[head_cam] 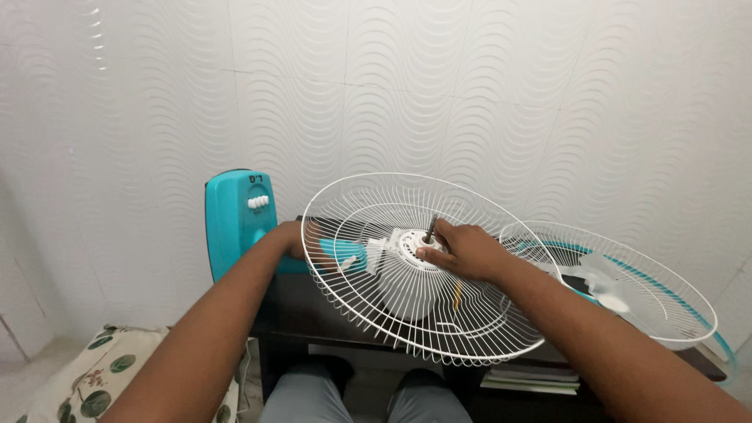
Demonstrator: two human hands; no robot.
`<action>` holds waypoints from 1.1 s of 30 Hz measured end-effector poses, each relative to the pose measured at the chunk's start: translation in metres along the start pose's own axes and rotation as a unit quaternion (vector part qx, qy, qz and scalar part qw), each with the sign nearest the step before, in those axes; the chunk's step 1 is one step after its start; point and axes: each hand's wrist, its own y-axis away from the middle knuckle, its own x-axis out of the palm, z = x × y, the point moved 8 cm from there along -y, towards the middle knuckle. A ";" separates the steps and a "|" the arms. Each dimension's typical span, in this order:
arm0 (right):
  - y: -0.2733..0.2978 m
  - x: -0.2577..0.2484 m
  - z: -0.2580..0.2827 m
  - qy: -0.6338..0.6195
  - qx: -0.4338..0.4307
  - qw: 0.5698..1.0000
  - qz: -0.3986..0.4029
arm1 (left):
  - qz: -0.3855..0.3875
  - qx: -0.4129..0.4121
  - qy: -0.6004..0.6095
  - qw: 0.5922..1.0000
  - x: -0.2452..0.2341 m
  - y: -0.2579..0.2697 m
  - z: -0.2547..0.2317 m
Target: The person assembles a table fan by attaching the motor housing to the stand, mounting the front grill, inserting the fan blades, and securing the assembly with a central cap. The person uses a screwdriver to tighten components during the process.
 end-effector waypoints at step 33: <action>-0.014 -0.003 -0.008 -0.035 -0.028 0.997 0.070 | -0.036 -0.003 -0.042 0.998 -0.005 0.015 -0.009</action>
